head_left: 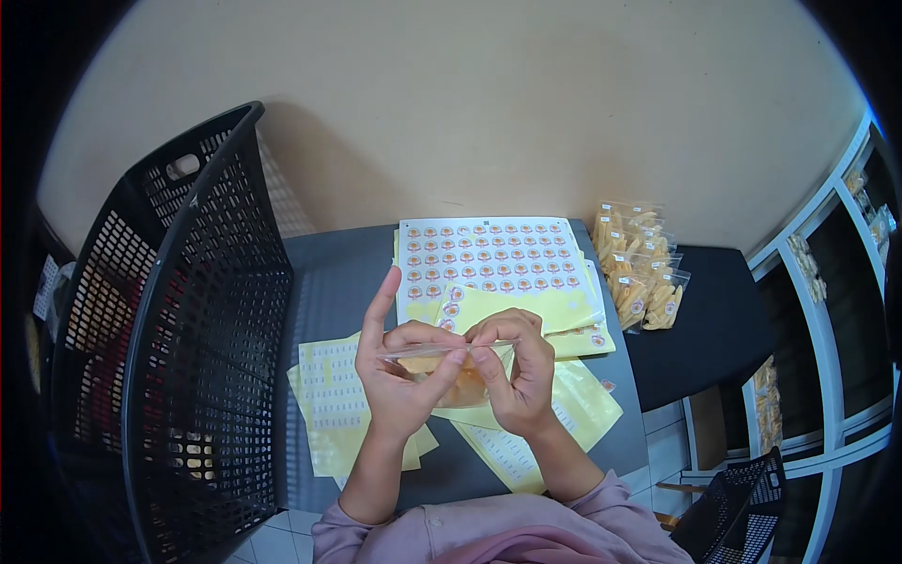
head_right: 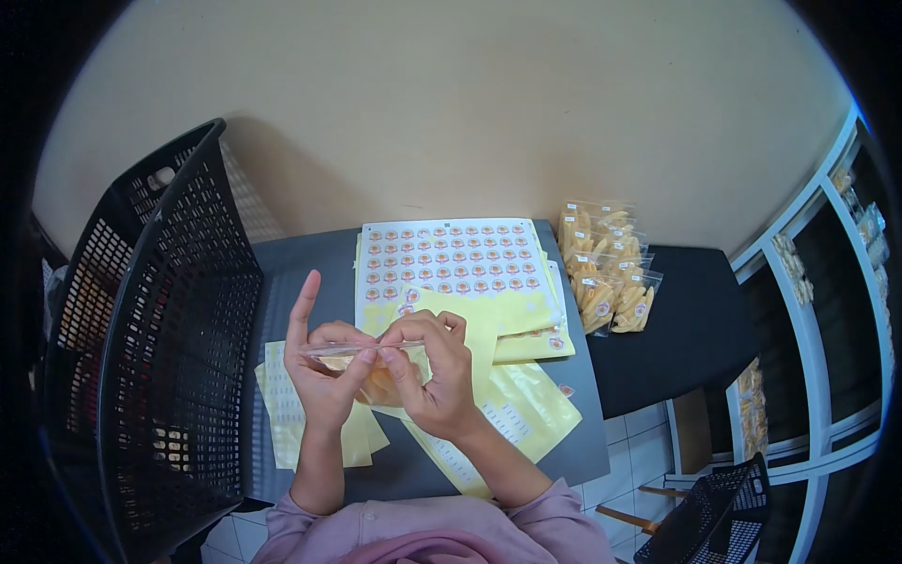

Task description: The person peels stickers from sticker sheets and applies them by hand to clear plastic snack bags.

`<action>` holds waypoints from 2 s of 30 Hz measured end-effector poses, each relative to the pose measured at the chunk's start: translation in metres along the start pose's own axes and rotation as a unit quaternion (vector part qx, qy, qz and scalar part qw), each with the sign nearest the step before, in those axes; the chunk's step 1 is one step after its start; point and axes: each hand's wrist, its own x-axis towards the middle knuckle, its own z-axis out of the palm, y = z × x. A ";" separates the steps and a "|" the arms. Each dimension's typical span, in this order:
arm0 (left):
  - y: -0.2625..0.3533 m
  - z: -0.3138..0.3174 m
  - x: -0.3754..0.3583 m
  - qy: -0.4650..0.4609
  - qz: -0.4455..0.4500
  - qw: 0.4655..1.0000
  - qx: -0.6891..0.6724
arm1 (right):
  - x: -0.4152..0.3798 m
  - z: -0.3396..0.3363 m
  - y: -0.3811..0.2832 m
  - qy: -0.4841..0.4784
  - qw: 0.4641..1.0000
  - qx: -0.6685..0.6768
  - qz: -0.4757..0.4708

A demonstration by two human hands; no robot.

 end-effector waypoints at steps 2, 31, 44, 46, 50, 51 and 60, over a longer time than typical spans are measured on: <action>-0.001 -0.003 0.000 -0.009 0.001 1.000 0.008 | -0.001 0.001 0.001 -0.002 1.000 -0.004 -0.001; -0.002 -0.005 0.000 0.013 0.025 0.998 0.053 | -0.003 0.007 0.008 0.061 0.981 0.164 0.082; 0.002 0.002 -0.001 0.005 0.005 1.000 0.004 | -0.003 0.002 0.006 -0.016 0.988 0.136 0.071; -0.005 -0.011 0.000 -0.010 0.075 0.997 -0.012 | -0.002 0.002 0.001 0.043 0.961 0.235 0.135; 0.007 -0.025 -0.009 -0.005 0.066 0.998 0.014 | -0.003 0.005 -0.001 0.024 0.960 0.248 0.131; 0.008 -0.028 -0.011 -0.009 0.083 0.996 0.016 | -0.004 0.007 -0.001 0.014 0.967 0.228 0.112; 0.022 -0.049 -0.030 0.020 0.127 0.987 0.101 | 0.001 0.002 -0.017 -0.058 0.991 0.113 0.027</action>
